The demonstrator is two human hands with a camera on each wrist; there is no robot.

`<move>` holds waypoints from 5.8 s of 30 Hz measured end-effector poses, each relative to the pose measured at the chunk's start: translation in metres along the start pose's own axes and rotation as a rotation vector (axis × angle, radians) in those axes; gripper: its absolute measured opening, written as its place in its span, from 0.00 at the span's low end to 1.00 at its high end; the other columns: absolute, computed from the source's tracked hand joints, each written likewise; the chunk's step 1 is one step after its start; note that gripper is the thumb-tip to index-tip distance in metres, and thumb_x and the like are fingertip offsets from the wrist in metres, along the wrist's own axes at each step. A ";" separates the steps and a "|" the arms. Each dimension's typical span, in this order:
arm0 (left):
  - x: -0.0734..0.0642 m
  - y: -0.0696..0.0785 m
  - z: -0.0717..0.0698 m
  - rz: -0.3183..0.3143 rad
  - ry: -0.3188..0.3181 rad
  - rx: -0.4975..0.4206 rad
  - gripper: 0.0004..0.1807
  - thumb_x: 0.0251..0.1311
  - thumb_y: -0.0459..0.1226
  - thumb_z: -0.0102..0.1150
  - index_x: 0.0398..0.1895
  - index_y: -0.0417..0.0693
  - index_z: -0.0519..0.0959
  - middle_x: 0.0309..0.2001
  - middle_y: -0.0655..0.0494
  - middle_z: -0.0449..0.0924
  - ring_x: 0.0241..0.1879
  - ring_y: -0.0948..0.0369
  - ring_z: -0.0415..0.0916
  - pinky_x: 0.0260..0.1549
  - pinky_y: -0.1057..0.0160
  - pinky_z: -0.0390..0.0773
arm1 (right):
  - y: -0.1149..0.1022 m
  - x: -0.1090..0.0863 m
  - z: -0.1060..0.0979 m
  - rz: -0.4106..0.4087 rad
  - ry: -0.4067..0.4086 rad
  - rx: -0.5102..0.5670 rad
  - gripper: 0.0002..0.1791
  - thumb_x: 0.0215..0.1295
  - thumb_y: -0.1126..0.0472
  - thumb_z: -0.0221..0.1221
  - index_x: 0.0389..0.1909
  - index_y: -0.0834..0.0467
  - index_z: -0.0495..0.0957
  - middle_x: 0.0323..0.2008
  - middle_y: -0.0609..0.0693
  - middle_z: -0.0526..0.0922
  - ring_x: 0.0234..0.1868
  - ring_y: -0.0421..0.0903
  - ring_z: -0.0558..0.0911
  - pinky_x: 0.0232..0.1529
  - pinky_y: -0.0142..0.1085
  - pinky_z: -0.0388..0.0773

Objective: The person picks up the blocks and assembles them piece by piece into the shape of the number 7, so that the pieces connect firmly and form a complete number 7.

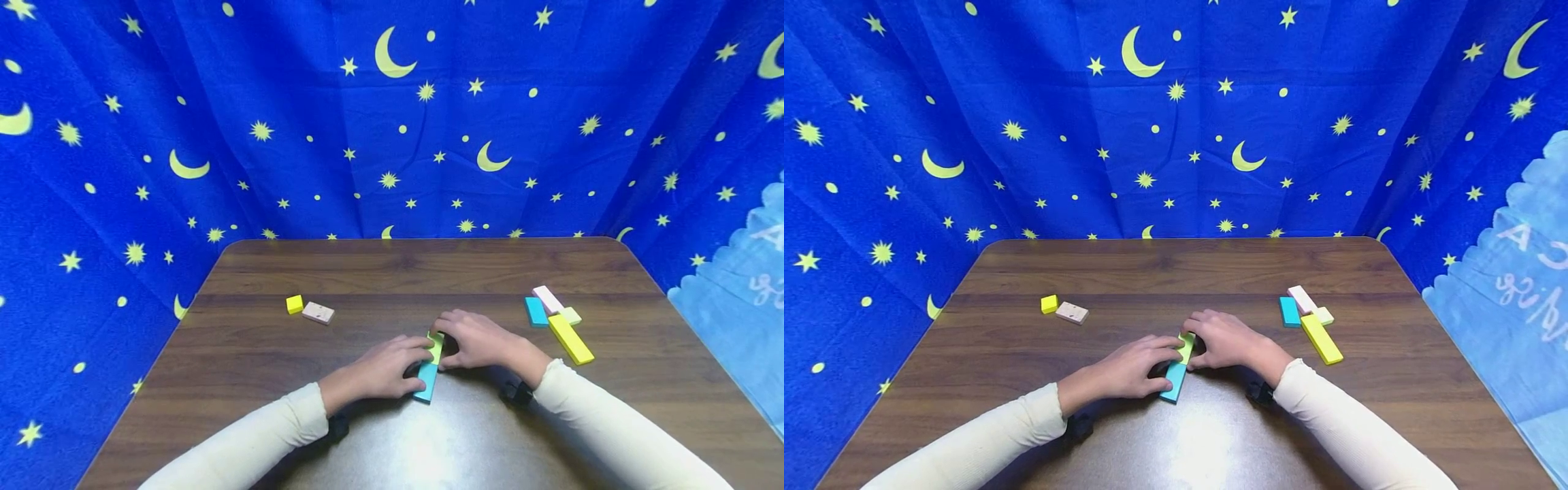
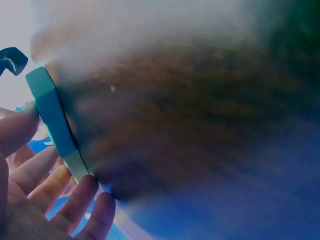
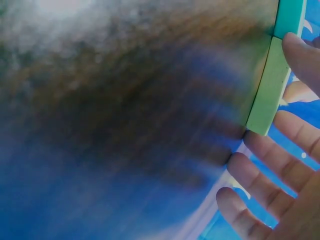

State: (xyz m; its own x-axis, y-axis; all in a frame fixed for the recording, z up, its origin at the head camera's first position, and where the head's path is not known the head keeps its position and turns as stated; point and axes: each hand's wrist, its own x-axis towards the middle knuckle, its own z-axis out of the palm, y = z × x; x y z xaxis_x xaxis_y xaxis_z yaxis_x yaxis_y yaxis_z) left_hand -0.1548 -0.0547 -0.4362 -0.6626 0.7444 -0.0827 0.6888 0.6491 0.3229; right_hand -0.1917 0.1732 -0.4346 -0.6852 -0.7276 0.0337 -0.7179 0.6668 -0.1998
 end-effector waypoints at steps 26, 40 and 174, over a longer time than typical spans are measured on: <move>0.004 0.002 0.000 -0.010 0.026 0.021 0.26 0.60 0.50 0.65 0.61 0.55 0.78 0.68 0.60 0.72 0.66 0.57 0.71 0.64 0.57 0.73 | 0.017 -0.020 -0.013 0.050 -0.013 -0.001 0.23 0.61 0.47 0.67 0.52 0.55 0.81 0.47 0.49 0.83 0.47 0.45 0.82 0.47 0.44 0.83; 0.001 0.000 0.000 0.001 0.033 0.010 0.26 0.59 0.50 0.66 0.60 0.54 0.79 0.68 0.58 0.73 0.66 0.56 0.71 0.66 0.55 0.72 | 0.093 -0.061 -0.047 0.174 0.131 -0.098 0.14 0.60 0.61 0.66 0.46 0.60 0.83 0.42 0.54 0.83 0.46 0.54 0.82 0.48 0.52 0.80; -0.005 0.000 0.002 -0.028 -0.039 -0.045 0.27 0.62 0.51 0.63 0.64 0.59 0.76 0.71 0.60 0.68 0.69 0.58 0.68 0.68 0.56 0.69 | 0.023 0.027 -0.008 -0.114 0.014 -0.022 0.19 0.60 0.71 0.63 0.48 0.50 0.86 0.51 0.53 0.83 0.52 0.51 0.83 0.52 0.46 0.83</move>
State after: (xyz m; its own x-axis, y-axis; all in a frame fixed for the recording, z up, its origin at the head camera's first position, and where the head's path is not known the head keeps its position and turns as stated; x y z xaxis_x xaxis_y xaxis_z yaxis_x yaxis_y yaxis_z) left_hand -0.1511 -0.0586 -0.4375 -0.6686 0.7324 -0.1284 0.6560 0.6623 0.3620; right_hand -0.2275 0.1704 -0.4308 -0.6003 -0.7968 0.0691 -0.7938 0.5831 -0.1726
